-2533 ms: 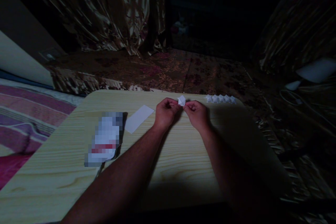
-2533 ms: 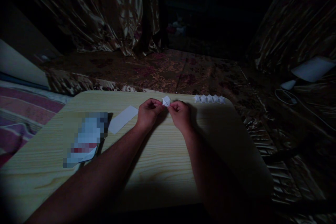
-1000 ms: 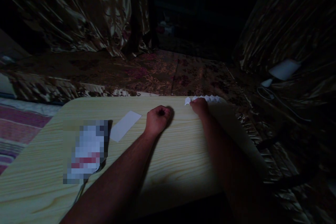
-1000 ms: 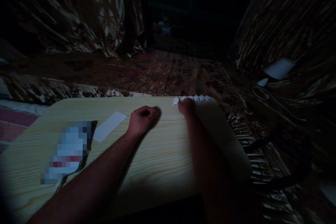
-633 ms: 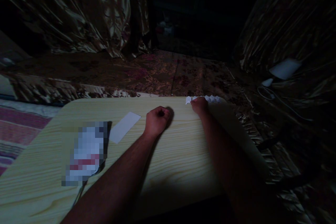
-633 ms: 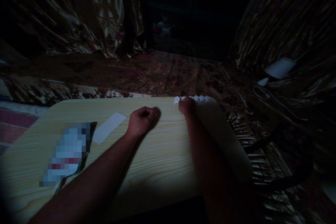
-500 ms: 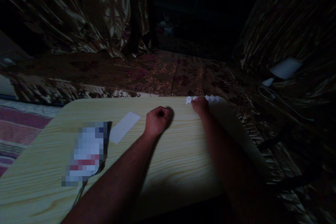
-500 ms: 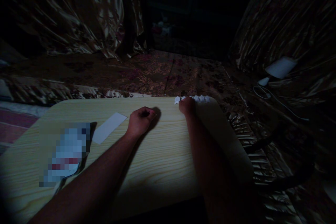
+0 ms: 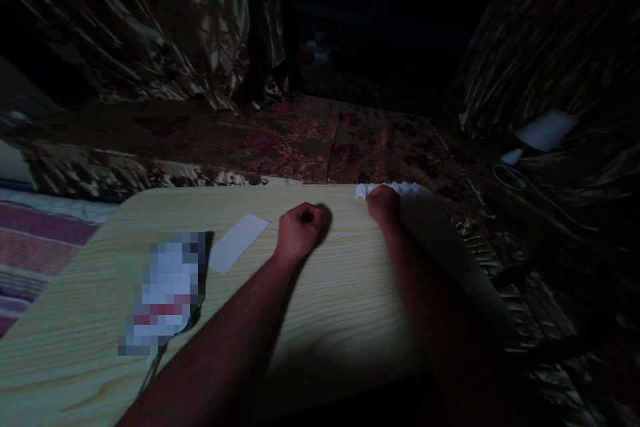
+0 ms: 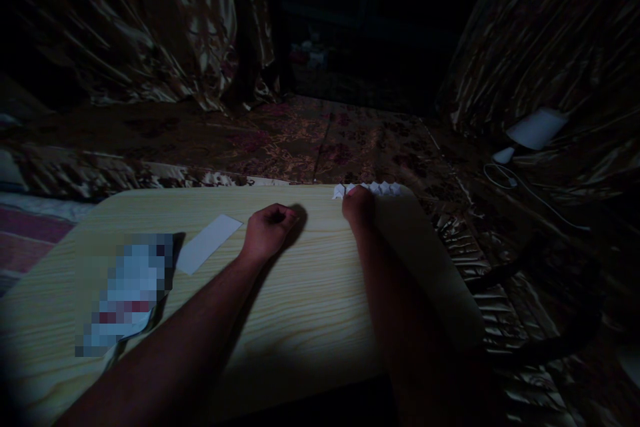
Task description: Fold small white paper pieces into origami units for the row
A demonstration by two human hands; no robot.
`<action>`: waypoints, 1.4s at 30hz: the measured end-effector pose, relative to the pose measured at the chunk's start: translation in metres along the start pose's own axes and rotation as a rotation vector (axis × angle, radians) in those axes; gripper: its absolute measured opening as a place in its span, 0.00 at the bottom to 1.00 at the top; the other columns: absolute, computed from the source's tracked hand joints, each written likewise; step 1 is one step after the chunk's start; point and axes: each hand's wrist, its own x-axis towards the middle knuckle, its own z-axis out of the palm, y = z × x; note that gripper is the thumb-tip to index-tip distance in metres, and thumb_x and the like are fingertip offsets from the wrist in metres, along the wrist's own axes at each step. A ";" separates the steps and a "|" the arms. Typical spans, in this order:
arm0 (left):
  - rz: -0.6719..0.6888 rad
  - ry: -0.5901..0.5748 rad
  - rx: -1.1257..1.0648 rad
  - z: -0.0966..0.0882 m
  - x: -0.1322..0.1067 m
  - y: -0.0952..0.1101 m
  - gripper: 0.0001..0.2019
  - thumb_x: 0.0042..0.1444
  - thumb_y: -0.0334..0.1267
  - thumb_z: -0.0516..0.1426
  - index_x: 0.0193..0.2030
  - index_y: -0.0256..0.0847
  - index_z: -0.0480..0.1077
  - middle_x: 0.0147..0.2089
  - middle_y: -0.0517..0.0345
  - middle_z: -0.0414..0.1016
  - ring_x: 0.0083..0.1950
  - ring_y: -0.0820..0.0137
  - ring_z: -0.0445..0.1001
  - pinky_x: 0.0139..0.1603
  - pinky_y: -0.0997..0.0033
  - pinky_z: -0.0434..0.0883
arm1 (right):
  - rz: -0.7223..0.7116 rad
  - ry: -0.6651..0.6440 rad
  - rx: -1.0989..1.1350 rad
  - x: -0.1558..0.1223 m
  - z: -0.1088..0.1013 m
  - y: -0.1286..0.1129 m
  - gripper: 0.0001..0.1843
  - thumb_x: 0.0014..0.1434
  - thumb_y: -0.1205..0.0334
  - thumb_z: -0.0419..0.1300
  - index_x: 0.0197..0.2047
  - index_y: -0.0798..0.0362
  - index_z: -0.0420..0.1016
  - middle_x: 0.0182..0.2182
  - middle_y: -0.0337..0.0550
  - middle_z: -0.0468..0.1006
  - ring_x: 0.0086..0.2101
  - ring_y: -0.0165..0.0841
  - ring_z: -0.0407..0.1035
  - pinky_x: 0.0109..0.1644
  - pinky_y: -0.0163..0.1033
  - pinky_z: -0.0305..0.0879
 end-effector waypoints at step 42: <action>0.009 -0.005 0.011 0.000 0.001 -0.002 0.12 0.50 0.46 0.58 0.31 0.39 0.75 0.30 0.57 0.78 0.31 0.71 0.72 0.35 0.73 0.67 | -0.127 0.034 -0.259 -0.018 0.000 -0.025 0.23 0.56 0.46 0.56 0.45 0.58 0.72 0.41 0.57 0.77 0.41 0.42 0.72 0.43 0.41 0.65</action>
